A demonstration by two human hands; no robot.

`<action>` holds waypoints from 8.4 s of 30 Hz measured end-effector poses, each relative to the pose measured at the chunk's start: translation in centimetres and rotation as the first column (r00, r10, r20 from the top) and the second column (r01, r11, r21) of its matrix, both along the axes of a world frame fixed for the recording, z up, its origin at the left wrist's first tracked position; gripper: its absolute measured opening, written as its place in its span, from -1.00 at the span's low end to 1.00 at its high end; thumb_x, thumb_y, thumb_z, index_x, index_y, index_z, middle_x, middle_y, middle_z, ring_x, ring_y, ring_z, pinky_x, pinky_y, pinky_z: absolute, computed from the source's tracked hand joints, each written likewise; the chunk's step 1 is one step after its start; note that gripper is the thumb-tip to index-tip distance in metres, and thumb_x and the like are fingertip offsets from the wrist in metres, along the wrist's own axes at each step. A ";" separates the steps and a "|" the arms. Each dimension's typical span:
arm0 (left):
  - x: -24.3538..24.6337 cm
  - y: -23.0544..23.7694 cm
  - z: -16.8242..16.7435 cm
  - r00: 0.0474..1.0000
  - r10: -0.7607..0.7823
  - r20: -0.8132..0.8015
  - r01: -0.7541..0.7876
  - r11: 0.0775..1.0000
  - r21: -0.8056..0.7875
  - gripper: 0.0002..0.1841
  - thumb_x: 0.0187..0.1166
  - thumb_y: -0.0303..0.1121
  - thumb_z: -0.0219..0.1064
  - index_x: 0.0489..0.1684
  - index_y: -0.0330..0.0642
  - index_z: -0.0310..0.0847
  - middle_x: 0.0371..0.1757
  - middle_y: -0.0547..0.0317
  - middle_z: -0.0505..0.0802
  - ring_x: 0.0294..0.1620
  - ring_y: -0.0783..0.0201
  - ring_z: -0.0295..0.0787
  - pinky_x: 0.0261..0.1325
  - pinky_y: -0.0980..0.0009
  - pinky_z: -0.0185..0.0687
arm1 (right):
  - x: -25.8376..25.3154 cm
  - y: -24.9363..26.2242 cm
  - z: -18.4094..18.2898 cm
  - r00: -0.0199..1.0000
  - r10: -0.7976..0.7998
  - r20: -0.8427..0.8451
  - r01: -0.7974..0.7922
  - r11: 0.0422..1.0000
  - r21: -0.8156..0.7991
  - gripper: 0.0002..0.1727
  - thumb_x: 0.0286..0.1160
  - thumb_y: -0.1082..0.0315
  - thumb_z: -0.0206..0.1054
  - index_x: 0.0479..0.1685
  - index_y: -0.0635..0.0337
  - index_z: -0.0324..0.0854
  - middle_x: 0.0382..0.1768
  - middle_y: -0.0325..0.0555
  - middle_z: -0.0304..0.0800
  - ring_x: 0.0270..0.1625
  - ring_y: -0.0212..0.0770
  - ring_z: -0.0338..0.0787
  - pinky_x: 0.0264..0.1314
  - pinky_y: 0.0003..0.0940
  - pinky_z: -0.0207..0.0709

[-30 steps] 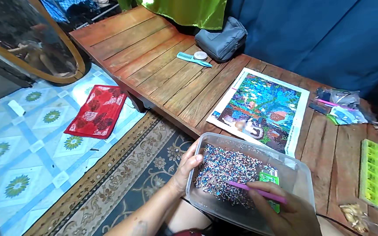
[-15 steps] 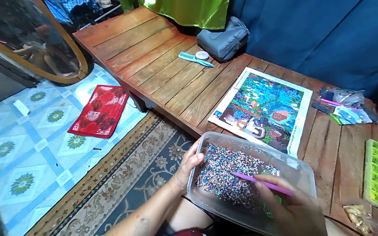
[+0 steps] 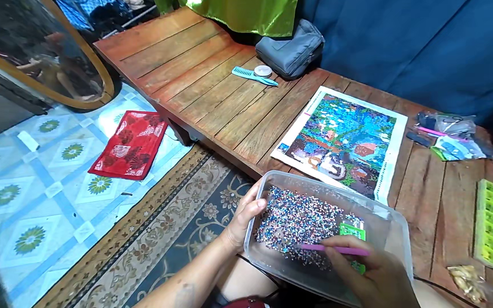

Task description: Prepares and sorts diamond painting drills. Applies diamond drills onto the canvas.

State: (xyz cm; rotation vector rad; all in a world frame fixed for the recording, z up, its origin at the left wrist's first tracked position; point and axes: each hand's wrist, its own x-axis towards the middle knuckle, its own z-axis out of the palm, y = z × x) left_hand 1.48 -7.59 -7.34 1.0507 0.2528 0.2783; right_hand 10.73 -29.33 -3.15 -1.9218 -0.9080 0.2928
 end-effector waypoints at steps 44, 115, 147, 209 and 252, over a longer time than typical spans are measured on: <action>-0.1 0.3 -0.3 1.000 -0.006 -0.016 0.006 1.000 -0.014 -0.10 0.19 0.35 0.45 0.62 0.21 0.35 0.09 0.49 0.84 -0.03 0.60 0.80 0.01 0.56 0.74 | 0.6 1.5 -0.2 0.997 -0.019 0.070 0.014 0.998 0.067 -0.76 0.48 0.35 0.33 -0.18 0.34 0.84 -0.35 -0.11 0.89 -0.34 -0.60 0.75 -0.18 -0.74 0.61; 0.2 0.6 -2.2 0.998 0.044 0.054 -0.044 0.999 -0.001 0.11 0.17 0.39 0.42 0.67 -0.28 0.25 0.25 0.42 0.78 0.16 0.66 0.70 0.27 0.59 0.60 | 0.6 2.4 2.3 0.978 0.109 0.178 -0.083 0.985 -0.150 -0.70 0.56 0.52 0.24 0.12 0.48 0.77 -0.05 0.24 0.89 -0.08 -0.11 0.88 0.09 -0.37 0.70; 0.2 0.5 -1.6 0.996 0.034 0.078 -0.029 0.998 -0.063 -0.03 0.19 0.32 0.48 0.60 -0.11 0.39 0.18 0.40 0.83 0.13 0.59 0.76 0.24 0.54 0.66 | 0.6 1.6 1.6 0.984 0.032 0.176 -0.020 0.997 -0.071 -0.72 0.61 0.46 0.24 0.08 0.46 0.78 -0.08 0.19 0.90 -0.10 -0.23 0.86 0.08 -0.48 0.67; 0.0 0.7 -1.9 0.992 -0.004 0.123 0.017 0.994 -0.108 -0.23 0.27 0.29 0.46 0.47 0.08 0.54 0.12 0.38 0.87 0.10 0.53 0.81 0.18 0.49 0.72 | -0.2 -1.4 3.3 0.978 -0.014 0.207 0.061 0.973 -0.224 -0.70 0.60 0.50 0.22 0.14 0.45 0.76 -0.04 0.23 0.89 -0.06 -0.04 0.88 0.10 -0.29 0.71; 0.1 0.7 -1.7 0.995 0.011 0.097 -0.003 0.997 -0.080 -0.15 0.24 0.30 0.46 0.57 0.11 0.45 0.17 0.36 0.86 0.11 0.52 0.81 0.16 0.48 0.73 | -0.5 -1.9 3.3 0.990 0.017 0.143 0.013 0.978 -0.207 -0.72 0.57 0.48 0.25 0.08 0.40 0.81 -0.08 0.18 0.91 -0.04 -0.04 0.88 0.12 -0.28 0.70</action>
